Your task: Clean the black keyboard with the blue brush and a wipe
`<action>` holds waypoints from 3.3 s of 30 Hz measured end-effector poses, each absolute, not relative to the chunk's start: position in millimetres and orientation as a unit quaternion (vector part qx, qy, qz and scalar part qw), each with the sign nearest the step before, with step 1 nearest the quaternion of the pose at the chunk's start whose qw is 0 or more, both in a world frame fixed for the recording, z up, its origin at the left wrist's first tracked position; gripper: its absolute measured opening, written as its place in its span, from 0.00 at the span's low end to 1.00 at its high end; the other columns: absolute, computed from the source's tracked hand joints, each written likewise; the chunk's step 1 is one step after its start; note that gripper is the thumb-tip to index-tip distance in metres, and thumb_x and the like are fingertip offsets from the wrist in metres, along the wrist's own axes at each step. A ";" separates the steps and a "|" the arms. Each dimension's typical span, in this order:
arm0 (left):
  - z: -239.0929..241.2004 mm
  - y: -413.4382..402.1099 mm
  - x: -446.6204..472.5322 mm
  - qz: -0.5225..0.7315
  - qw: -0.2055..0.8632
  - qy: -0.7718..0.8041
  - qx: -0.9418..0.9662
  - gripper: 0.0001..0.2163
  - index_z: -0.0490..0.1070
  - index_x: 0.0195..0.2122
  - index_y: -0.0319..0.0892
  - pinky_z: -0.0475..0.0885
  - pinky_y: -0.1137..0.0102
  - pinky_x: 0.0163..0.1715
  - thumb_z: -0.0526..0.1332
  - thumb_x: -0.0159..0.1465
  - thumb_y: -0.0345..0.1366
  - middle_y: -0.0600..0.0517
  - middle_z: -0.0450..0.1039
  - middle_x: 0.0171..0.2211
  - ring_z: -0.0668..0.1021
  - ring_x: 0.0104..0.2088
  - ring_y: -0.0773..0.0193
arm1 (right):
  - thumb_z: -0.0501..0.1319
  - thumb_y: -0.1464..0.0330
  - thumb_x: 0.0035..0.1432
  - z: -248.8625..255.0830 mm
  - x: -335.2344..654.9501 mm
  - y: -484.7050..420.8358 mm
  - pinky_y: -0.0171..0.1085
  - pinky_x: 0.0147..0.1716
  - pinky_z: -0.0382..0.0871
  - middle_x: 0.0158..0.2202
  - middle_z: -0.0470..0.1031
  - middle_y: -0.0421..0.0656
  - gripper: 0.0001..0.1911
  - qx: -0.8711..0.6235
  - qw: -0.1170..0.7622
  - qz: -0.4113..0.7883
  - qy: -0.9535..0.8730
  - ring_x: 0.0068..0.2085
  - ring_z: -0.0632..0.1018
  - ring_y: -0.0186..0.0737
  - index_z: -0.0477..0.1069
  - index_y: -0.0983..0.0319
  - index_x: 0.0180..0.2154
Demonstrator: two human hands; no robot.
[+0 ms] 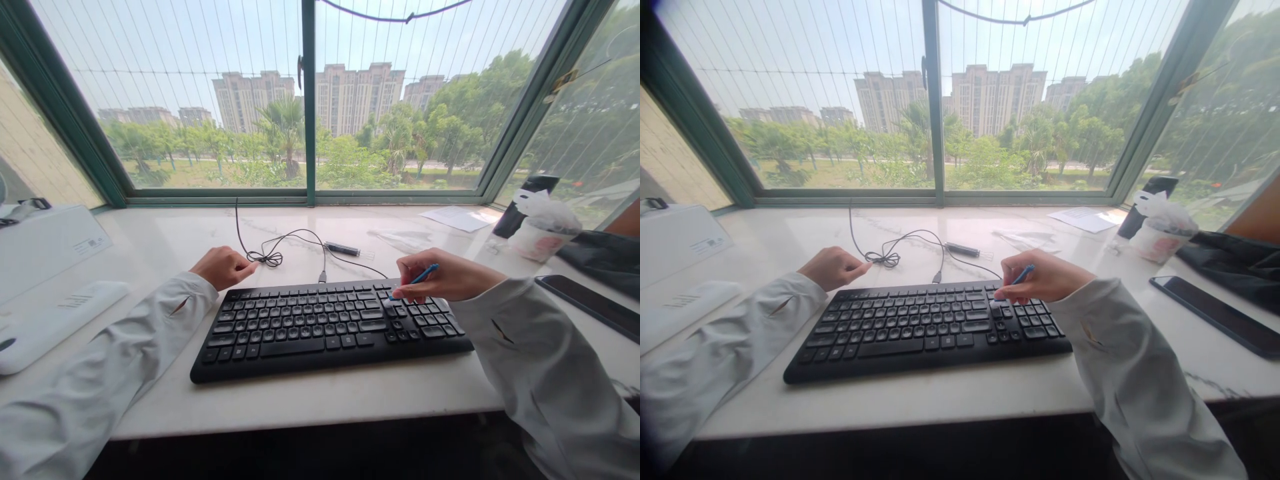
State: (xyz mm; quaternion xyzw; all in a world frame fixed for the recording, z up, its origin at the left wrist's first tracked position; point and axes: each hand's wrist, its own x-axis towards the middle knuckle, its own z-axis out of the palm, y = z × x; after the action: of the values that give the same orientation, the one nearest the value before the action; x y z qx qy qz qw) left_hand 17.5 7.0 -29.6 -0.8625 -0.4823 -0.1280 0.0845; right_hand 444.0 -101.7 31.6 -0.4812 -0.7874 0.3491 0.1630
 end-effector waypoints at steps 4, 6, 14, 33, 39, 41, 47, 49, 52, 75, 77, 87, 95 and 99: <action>-29.7 6.8 17.4 -0.131 0.080 -0.481 -0.863 0.26 0.61 0.11 0.40 0.49 0.70 0.24 0.50 0.63 0.49 0.56 0.51 0.13 0.50 0.20 0.70 | 0.69 0.48 0.45 30.0 448.8 -98.6 0.33 0.23 0.65 0.20 0.74 0.40 0.25 -0.501 0.133 0.358 -0.777 0.24 0.74 0.34 0.65 0.62 0.23; -29.5 6.5 17.4 -0.137 0.077 -0.479 -0.864 0.26 0.61 0.11 0.40 0.49 0.70 0.24 0.51 0.63 0.49 0.56 0.52 0.13 0.50 0.19 0.70 | 0.70 0.48 0.43 29.9 452.3 -97.3 0.33 0.23 0.65 0.20 0.74 0.40 0.25 -0.505 0.123 0.365 -0.772 0.24 0.74 0.34 0.66 0.62 0.23; -28.8 6.1 18.5 -0.143 0.077 -0.478 -0.863 0.26 0.62 0.10 0.40 0.48 0.70 0.24 0.51 0.62 0.49 0.57 0.50 0.13 0.50 0.19 0.70 | 0.70 0.47 0.41 33.7 465.1 -95.8 0.33 0.23 0.65 0.19 0.74 0.39 0.25 -0.546 0.099 0.349 -0.755 0.24 0.75 0.36 0.68 0.62 0.23; -30.7 7.9 15.5 -0.130 0.086 -0.485 -0.861 0.27 0.65 0.12 0.41 0.49 0.70 0.25 0.50 0.64 0.50 0.57 0.52 0.14 0.50 0.21 0.69 | 0.64 0.47 0.51 44.9 498.2 -104.8 0.33 0.22 0.65 0.20 0.74 0.41 0.24 -0.579 0.155 0.220 -0.770 0.23 0.74 0.36 0.66 0.61 0.25; -29.3 6.8 16.3 -0.131 0.075 -0.487 -0.861 0.26 0.65 0.11 0.41 0.48 0.69 0.25 0.51 0.63 0.50 0.57 0.51 0.14 0.49 0.21 0.69 | 0.58 0.55 0.60 31.6 464.1 -101.9 0.32 0.21 0.67 0.19 0.74 0.38 0.17 -0.588 0.188 0.210 -0.758 0.21 0.75 0.34 0.60 0.59 0.27; -28.7 6.3 16.9 -0.131 0.074 -0.486 -0.861 0.26 0.65 0.11 0.41 0.48 0.69 0.25 0.51 0.63 0.49 0.57 0.51 0.14 0.49 0.21 0.69 | 0.58 0.57 0.59 27.8 456.9 -101.5 0.33 0.21 0.68 0.19 0.74 0.39 0.16 -0.581 0.194 0.217 -0.760 0.21 0.76 0.35 0.58 0.59 0.26; -27.7 4.8 18.3 -0.131 0.076 -0.491 -0.858 0.26 0.65 0.11 0.41 0.48 0.70 0.25 0.52 0.63 0.49 0.57 0.51 0.14 0.51 0.20 0.70 | 0.59 0.60 0.57 22.6 454.1 -99.6 0.33 0.22 0.69 0.19 0.73 0.39 0.15 -0.562 0.208 0.207 -0.774 0.21 0.75 0.35 0.55 0.59 0.25; -28.0 5.0 17.9 -0.129 0.083 -0.492 -0.857 0.26 0.65 0.11 0.41 0.49 0.70 0.25 0.51 0.63 0.49 0.57 0.51 0.14 0.52 0.19 0.70 | 0.59 0.60 0.57 21.9 456.8 -98.4 0.33 0.22 0.70 0.19 0.73 0.39 0.16 -0.562 0.206 0.211 -0.773 0.22 0.76 0.36 0.55 0.59 0.25; -28.7 5.8 17.5 -0.132 0.089 -0.491 -0.857 0.26 0.65 0.11 0.41 0.50 0.70 0.25 0.51 0.63 0.49 0.56 0.53 0.14 0.52 0.19 0.70 | 0.58 0.60 0.57 20.9 459.8 -97.1 0.33 0.23 0.70 0.19 0.73 0.39 0.16 -0.566 0.193 0.217 -0.772 0.22 0.77 0.36 0.54 0.59 0.25; -29.8 6.9 16.5 -0.129 0.092 -0.486 -0.859 0.27 0.64 0.12 0.40 0.49 0.70 0.25 0.49 0.63 0.50 0.57 0.49 0.14 0.50 0.21 0.69 | 0.61 0.57 0.57 38.4 463.1 -117.9 0.31 0.18 0.64 0.17 0.74 0.38 0.17 -0.529 0.008 0.389 -0.754 0.19 0.74 0.34 0.58 0.59 0.25; -29.8 7.0 16.7 -0.129 0.089 -0.488 -0.858 0.27 0.64 0.12 0.40 0.49 0.70 0.25 0.50 0.63 0.50 0.57 0.50 0.14 0.51 0.20 0.70 | 0.61 0.55 0.57 39.2 464.2 -118.6 0.32 0.19 0.64 0.18 0.74 0.38 0.18 -0.522 -0.001 0.396 -0.756 0.19 0.73 0.34 0.58 0.59 0.26; -30.2 7.7 16.0 -0.128 0.095 -0.484 -0.860 0.27 0.65 0.11 0.40 0.49 0.70 0.25 0.50 0.63 0.50 0.57 0.51 0.14 0.50 0.20 0.70 | 0.65 0.50 0.53 46.7 467.7 -115.8 0.32 0.22 0.63 0.20 0.74 0.39 0.23 -0.508 0.102 0.340 -0.785 0.23 0.74 0.34 0.59 0.60 0.24; -30.2 7.8 16.4 -0.129 0.096 -0.480 -0.862 0.27 0.66 0.11 0.40 0.49 0.70 0.24 0.50 0.63 0.50 0.57 0.51 0.13 0.50 0.20 0.70 | 0.67 0.48 0.49 42.6 465.7 -112.3 0.33 0.24 0.65 0.21 0.75 0.40 0.24 -0.508 0.091 0.329 -0.791 0.25 0.75 0.36 0.64 0.61 0.24; -29.0 6.9 16.9 -0.128 0.094 -0.480 -0.863 0.27 0.66 0.12 0.41 0.49 0.70 0.24 0.50 0.64 0.50 0.57 0.53 0.13 0.50 0.20 0.69 | 0.68 0.49 0.48 44.0 464.9 -112.8 0.33 0.25 0.66 0.21 0.75 0.41 0.23 -0.500 0.103 0.336 -0.791 0.25 0.75 0.36 0.66 0.62 0.24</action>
State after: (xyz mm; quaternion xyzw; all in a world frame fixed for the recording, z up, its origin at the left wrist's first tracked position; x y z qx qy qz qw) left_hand 16.9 6.9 -29.0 -0.8627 -0.4801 -0.1283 0.0943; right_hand 464.9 -112.8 44.0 -0.5000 -0.7915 0.3362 0.1026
